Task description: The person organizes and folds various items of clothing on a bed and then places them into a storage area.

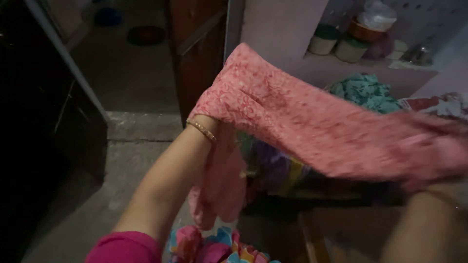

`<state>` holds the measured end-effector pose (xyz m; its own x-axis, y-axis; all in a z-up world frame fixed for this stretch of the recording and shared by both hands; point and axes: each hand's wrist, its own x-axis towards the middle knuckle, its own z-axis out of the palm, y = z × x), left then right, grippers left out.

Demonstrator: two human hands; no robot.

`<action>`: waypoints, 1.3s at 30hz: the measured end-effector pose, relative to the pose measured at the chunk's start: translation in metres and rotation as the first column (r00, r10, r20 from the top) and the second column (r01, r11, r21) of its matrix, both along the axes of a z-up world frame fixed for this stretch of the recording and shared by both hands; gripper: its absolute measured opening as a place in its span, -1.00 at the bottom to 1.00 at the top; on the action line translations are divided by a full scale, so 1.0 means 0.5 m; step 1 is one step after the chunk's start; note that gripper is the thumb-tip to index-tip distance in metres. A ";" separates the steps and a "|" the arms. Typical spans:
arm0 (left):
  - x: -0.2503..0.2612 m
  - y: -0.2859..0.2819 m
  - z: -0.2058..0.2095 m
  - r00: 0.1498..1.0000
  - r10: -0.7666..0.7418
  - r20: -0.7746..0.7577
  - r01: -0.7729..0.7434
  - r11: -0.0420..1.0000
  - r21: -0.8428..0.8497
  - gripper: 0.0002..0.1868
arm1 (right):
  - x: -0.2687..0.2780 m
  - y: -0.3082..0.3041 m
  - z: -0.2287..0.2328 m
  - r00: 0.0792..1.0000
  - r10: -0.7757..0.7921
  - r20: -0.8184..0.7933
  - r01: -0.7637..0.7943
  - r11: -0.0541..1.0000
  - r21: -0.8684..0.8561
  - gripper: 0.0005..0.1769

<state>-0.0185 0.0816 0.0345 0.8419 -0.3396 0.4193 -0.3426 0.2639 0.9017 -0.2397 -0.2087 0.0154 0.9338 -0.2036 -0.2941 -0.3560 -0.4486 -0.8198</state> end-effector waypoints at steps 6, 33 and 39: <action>-0.048 0.117 0.045 0.990 -0.140 0.010 0.140 0.990 -0.018 -0.26 | 0.054 0.051 -0.033 0.985 0.130 -0.116 -0.116 0.985 0.125 -0.12; -0.102 0.436 0.029 0.961 -0.252 0.114 0.232 0.958 0.167 -0.39 | 0.282 0.341 0.184 0.865 -0.188 0.465 -0.290 0.568 0.770 -0.74; -0.026 0.438 0.021 0.804 -0.441 -0.399 0.165 0.809 -0.564 -0.30 | 0.289 0.261 0.159 0.865 -0.245 0.438 -0.175 0.670 0.722 -0.86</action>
<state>-0.0316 0.3004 0.0451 0.8606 -0.4838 0.1591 0.2830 0.7141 0.6402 -0.0952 -0.0781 0.0949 0.9817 -0.1592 0.1043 0.1563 0.3615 -0.9192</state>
